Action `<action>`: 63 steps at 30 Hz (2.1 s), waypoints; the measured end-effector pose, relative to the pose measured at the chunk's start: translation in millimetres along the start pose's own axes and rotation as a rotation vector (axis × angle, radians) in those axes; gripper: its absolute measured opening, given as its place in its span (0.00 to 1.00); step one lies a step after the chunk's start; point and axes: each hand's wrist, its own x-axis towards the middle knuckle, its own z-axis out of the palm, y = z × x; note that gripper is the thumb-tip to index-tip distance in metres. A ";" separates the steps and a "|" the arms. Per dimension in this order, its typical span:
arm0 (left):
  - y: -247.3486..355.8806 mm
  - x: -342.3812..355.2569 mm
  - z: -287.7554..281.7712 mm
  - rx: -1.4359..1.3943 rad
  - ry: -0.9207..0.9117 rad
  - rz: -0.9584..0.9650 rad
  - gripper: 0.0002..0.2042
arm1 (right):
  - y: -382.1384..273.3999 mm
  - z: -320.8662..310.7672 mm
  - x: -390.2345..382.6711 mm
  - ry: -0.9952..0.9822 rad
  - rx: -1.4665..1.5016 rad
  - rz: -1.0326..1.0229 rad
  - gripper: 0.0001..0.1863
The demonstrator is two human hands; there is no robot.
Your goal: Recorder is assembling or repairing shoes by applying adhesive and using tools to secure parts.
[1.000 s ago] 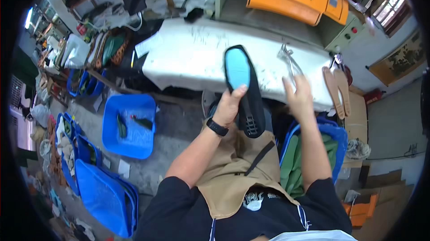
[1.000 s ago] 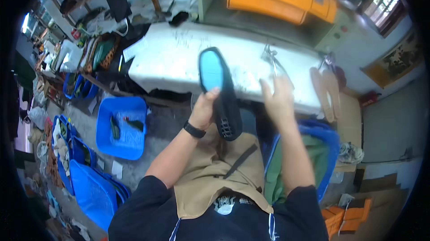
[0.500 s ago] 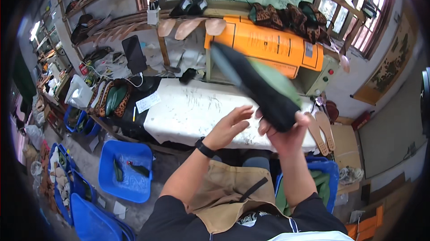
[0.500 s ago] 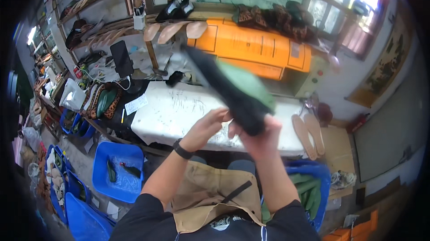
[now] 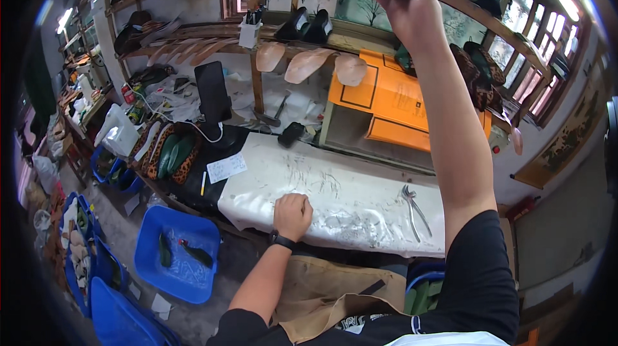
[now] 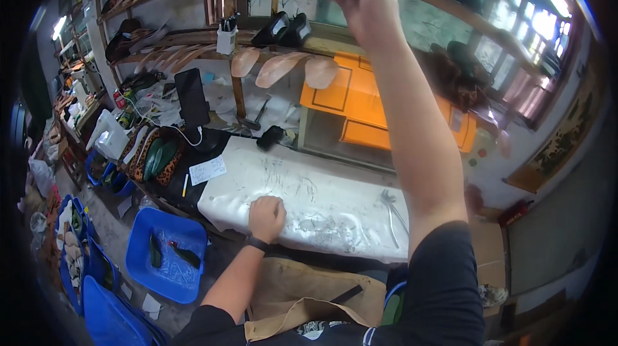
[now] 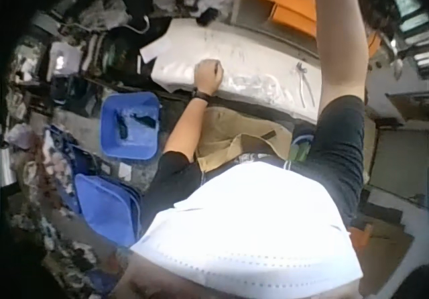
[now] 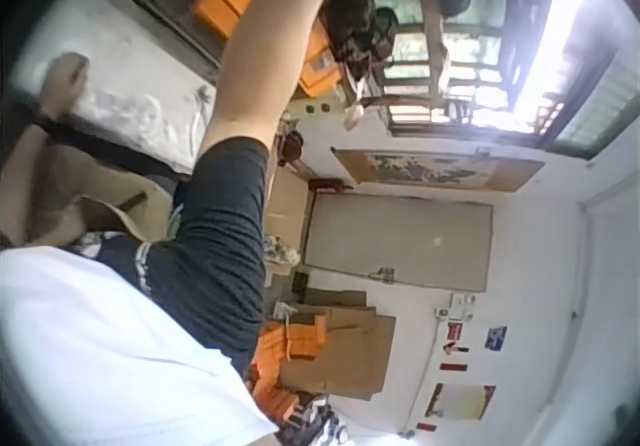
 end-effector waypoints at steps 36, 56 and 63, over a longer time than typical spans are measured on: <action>-12.0 -0.3 4.7 0.048 -0.086 0.025 0.01 | 51.9 -251.0 -370.3 -0.097 -1.920 0.235 0.33; -117.5 124.2 53.1 0.126 -0.175 -0.353 0.24 | 58.8 -290.5 -437.7 0.049 -1.920 0.354 0.26; -117.9 132.3 91.6 0.303 -0.014 -0.319 0.22 | 53.4 -312.5 -448.8 0.015 -1.934 0.357 0.25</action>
